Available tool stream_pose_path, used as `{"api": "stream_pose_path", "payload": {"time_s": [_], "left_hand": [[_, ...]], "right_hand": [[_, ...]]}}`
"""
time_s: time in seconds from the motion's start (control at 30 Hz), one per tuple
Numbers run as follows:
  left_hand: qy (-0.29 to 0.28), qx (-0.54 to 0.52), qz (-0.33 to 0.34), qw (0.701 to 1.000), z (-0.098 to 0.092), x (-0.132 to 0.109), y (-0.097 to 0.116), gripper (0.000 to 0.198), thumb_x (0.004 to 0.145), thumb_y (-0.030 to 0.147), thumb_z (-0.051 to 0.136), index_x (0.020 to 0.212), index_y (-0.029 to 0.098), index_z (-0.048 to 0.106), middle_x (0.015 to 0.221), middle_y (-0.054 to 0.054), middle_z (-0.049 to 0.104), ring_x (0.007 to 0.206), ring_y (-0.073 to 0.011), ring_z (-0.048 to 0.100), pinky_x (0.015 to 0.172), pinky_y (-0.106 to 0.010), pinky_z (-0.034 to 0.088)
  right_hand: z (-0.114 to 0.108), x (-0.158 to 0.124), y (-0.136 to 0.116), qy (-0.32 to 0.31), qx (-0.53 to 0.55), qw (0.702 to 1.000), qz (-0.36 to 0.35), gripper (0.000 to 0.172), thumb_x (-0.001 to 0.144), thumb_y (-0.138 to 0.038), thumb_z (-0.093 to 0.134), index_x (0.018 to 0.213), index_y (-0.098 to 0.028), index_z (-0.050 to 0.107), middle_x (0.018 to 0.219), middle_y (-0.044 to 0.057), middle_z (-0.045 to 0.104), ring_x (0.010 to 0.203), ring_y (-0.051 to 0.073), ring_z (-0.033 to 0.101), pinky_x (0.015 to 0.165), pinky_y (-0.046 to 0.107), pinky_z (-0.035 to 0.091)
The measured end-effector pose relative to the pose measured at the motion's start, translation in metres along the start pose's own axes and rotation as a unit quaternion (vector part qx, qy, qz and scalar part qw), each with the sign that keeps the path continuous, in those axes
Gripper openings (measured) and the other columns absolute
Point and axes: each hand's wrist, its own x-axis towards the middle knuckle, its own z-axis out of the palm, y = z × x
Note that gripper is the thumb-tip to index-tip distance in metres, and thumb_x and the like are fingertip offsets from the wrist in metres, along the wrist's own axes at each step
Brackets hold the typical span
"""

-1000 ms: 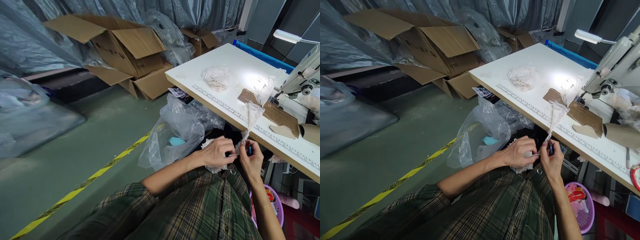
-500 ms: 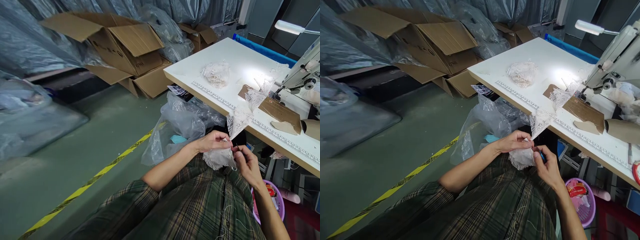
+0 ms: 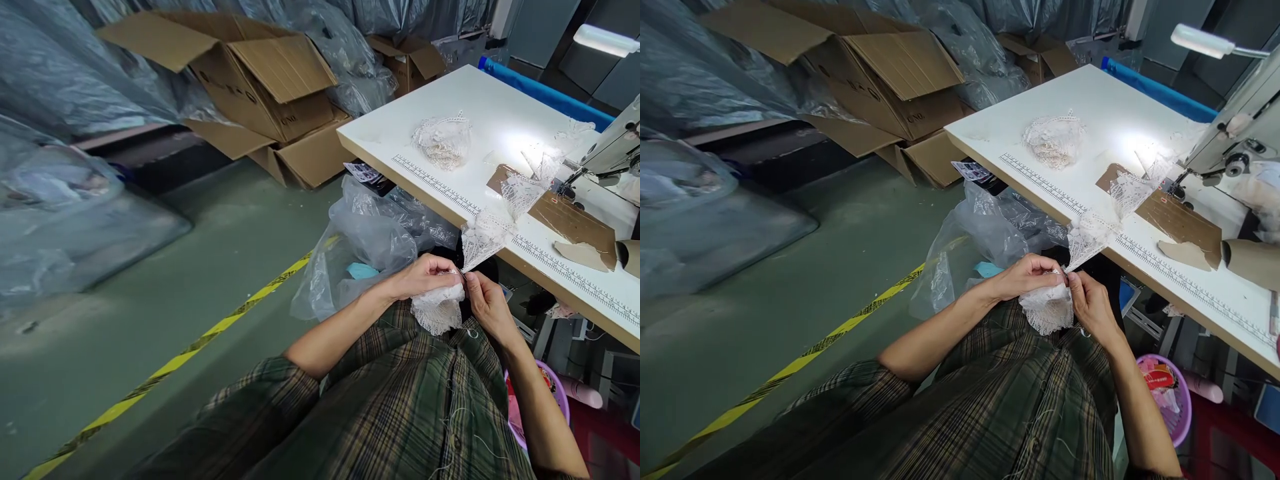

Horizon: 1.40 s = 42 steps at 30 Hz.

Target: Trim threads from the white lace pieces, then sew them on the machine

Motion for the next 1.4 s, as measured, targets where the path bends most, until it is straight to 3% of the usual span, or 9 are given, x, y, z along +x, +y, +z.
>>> {"api": "stream_pose_path", "payload": {"time_s": [0.27,0.4,0.57,0.7,0.93,1.07,1.2,1.3,1.4], "left_hand": [[-0.004,-0.031,-0.033,0.999,0.003,-0.001,-0.003,0.038,0.076,0.049,0.071,0.079,0.012,0.067,0.070,0.000,0.063,0.063,-0.0099,0.054,0.058,-0.020,0.041],[0.010,0.117,-0.010,0.993,-0.001,0.001,-0.014,0.028,0.084,0.040,0.065,0.089,0.013,0.069,0.076,-0.001,0.065,0.067,-0.0113,0.056,0.060,-0.021,0.043],[0.107,0.309,0.103,0.939,0.005,0.017,-0.019,0.034,0.080,0.033,0.073,0.110,0.017,0.065,0.107,-0.006,0.065,0.090,-0.0169,0.063,0.082,-0.028,0.049],[0.162,0.378,0.171,0.895,0.020,0.031,-0.017,0.021,0.091,0.036,0.062,0.099,0.017,0.064,0.099,-0.005,0.064,0.087,-0.0167,0.061,0.079,-0.029,0.047],[0.042,0.511,0.334,0.791,0.045,0.020,-0.028,0.025,0.097,0.030,0.049,0.083,0.015,0.064,0.082,-0.006,0.061,0.077,-0.0172,0.056,0.075,-0.032,0.040],[0.075,0.410,0.342,0.842,0.039,0.010,-0.027,0.030,0.092,0.045,0.057,0.091,0.016,0.066,0.091,-0.007,0.063,0.085,-0.0184,0.058,0.081,-0.033,0.043],[0.134,0.190,0.247,0.941,0.021,0.017,-0.016,0.054,0.085,0.060,0.060,0.116,0.015,0.063,0.122,-0.014,0.059,0.118,-0.0263,0.054,0.101,-0.041,0.042],[-0.013,-0.047,0.098,0.994,0.014,0.024,-0.013,0.066,0.083,0.072,0.054,0.115,0.015,0.065,0.124,-0.015,0.062,0.116,-0.0272,0.058,0.098,-0.041,0.046],[-0.138,-0.213,-0.015,0.967,0.015,0.024,-0.014,0.066,0.075,0.074,0.063,0.098,0.013,0.071,0.112,-0.016,0.069,0.100,-0.0241,0.065,0.087,-0.036,0.050]], "right_hand": [[0.012,-0.017,0.011,-0.028,0.093,0.995,0.035,0.051,0.091,-0.070,0.036,0.076,-0.022,0.045,0.059,-0.005,0.043,0.054,0.012,0.038,0.049,0.024,0.034],[0.011,-0.030,0.015,-0.079,0.053,0.993,0.063,0.043,0.092,-0.063,0.041,0.079,-0.022,0.047,0.056,-0.006,0.042,0.052,0.012,0.039,0.049,0.024,0.033],[-0.001,-0.029,0.010,0.040,-0.051,0.997,0.041,0.039,0.089,-0.057,0.047,0.080,-0.020,0.053,0.066,-0.002,0.051,0.059,0.013,0.045,0.055,0.026,0.037],[-0.011,-0.024,0.003,0.123,-0.013,0.992,0.029,0.036,0.087,-0.056,0.053,0.078,-0.021,0.051,0.056,-0.008,0.036,0.050,0.009,0.033,0.047,0.023,0.029],[-0.010,-0.013,-0.003,0.324,-0.032,0.945,0.036,0.038,0.075,-0.053,0.068,0.084,-0.019,0.054,0.069,-0.003,0.054,0.049,0.007,0.038,0.048,0.023,0.036],[-0.008,-0.018,-0.004,0.331,-0.048,0.942,0.035,0.029,0.081,-0.046,0.059,0.082,-0.017,0.059,0.060,-0.004,0.052,0.050,0.009,0.042,0.051,0.023,0.038],[-0.004,-0.030,-0.011,0.223,-0.004,0.974,-0.026,0.023,0.086,-0.038,0.056,0.078,-0.017,0.062,0.060,-0.003,0.053,0.051,0.008,0.043,0.049,0.021,0.037],[0.002,-0.038,-0.016,0.129,0.028,0.989,-0.069,0.019,0.086,-0.032,0.056,0.078,-0.017,0.063,0.060,-0.004,0.052,0.050,0.008,0.041,0.047,0.019,0.036],[0.006,-0.041,-0.017,0.065,0.043,0.994,-0.081,0.018,0.087,-0.029,0.054,0.079,-0.017,0.065,0.059,-0.004,0.051,0.049,0.007,0.039,0.047,0.019,0.035]]}}
